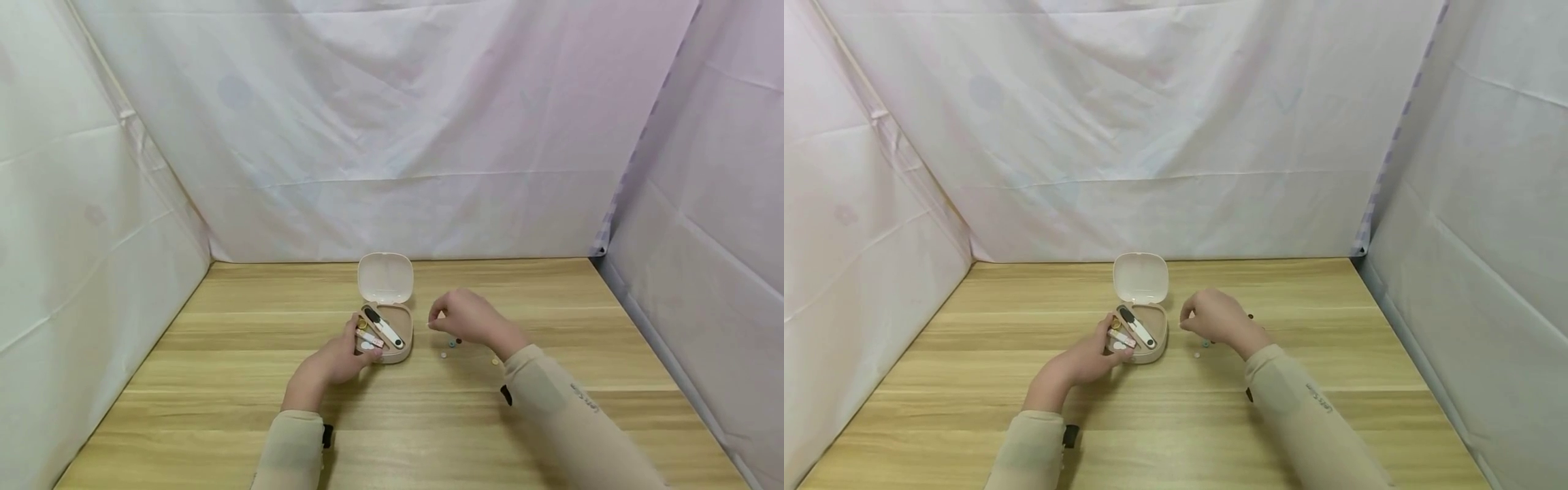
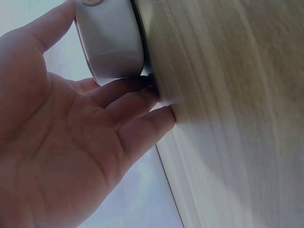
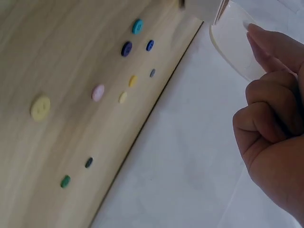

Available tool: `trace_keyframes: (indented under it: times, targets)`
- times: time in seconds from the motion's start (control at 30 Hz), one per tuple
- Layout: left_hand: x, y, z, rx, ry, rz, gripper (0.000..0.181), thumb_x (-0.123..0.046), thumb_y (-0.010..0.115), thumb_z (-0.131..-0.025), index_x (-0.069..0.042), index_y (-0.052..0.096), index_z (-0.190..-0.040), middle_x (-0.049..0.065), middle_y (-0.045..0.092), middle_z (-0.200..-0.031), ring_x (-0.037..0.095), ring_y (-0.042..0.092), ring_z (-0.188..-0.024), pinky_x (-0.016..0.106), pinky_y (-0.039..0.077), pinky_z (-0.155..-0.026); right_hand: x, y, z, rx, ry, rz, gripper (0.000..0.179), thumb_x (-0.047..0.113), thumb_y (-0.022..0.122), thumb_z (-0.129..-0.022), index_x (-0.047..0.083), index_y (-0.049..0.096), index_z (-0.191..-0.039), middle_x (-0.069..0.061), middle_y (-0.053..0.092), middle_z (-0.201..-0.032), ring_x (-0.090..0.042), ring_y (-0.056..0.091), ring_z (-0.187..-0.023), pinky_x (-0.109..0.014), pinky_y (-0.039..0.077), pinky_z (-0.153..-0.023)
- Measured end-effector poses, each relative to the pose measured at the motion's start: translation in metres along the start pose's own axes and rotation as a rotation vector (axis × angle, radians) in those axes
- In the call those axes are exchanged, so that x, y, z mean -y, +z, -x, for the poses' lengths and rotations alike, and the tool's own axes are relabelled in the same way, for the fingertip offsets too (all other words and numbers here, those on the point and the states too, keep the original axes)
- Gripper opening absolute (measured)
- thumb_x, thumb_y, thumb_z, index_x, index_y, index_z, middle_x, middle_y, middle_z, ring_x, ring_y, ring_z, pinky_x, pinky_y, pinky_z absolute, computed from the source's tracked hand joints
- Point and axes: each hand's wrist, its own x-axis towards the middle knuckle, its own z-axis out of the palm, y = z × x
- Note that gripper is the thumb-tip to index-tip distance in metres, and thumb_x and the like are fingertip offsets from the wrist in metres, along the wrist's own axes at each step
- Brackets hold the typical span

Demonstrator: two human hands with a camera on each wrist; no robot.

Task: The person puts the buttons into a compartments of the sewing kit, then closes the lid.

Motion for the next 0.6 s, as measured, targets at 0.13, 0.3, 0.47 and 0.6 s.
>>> trace_keyframes:
  times: [0.13, 0.3, 0.47, 0.6]
  targets:
    - [0.001, 0.001, 0.000, -0.001, 0.000, 0.002, 0.101, -0.055, 0.064, -0.104, -0.011, 0.005, -0.172, 0.036, 0.050, -0.156, 0.049, 0.055, -0.143, 0.064, 0.044, -0.118, -0.003, 0.007, -0.005, -0.026, 0.016, -0.116, 0.009, 0.020, 0.077, -0.097, 0.017, 0.084, -0.092, 0.002, 0.080, -0.093, -0.009, 0.057, -0.065, -0.029, 0.052, -0.071]
    - [0.001, 0.003, -0.002, -0.002, -0.006, 0.001, 0.102, -0.057, 0.064, -0.103, -0.011, 0.005, -0.172, 0.036, 0.051, -0.155, 0.049, 0.056, -0.141, 0.065, 0.045, -0.117, -0.005, 0.016, -0.013, -0.040, 0.121, -0.274, 0.009, 0.024, 0.077, -0.098, 0.019, 0.084, -0.095, 0.001, 0.080, -0.102, -0.014, 0.058, -0.077, -0.030, 0.049, -0.070]
    - [0.000, 0.005, -0.003, -0.007, -0.011, -0.006, 0.102, -0.059, 0.063, -0.103, -0.011, 0.005, -0.172, 0.037, 0.052, -0.154, 0.049, 0.057, -0.140, 0.065, 0.046, -0.115, -0.002, 0.025, -0.022, -0.053, 0.161, -0.319, 0.009, 0.027, 0.080, -0.095, 0.020, 0.086, -0.094, 0.002, 0.081, -0.100, -0.015, 0.060, -0.083, -0.029, 0.048, -0.071]
    - [-0.001, 0.006, -0.004, -0.015, -0.013, -0.002, 0.103, -0.059, 0.063, -0.102, -0.009, 0.006, -0.172, 0.038, 0.052, -0.154, 0.048, 0.058, -0.139, 0.064, 0.047, -0.115, 0.001, 0.034, -0.028, -0.039, 0.150, -0.319, 0.008, 0.027, 0.085, -0.092, 0.020, 0.086, -0.091, 0.003, 0.082, -0.098, -0.013, 0.058, -0.081, -0.028, 0.046, -0.071]
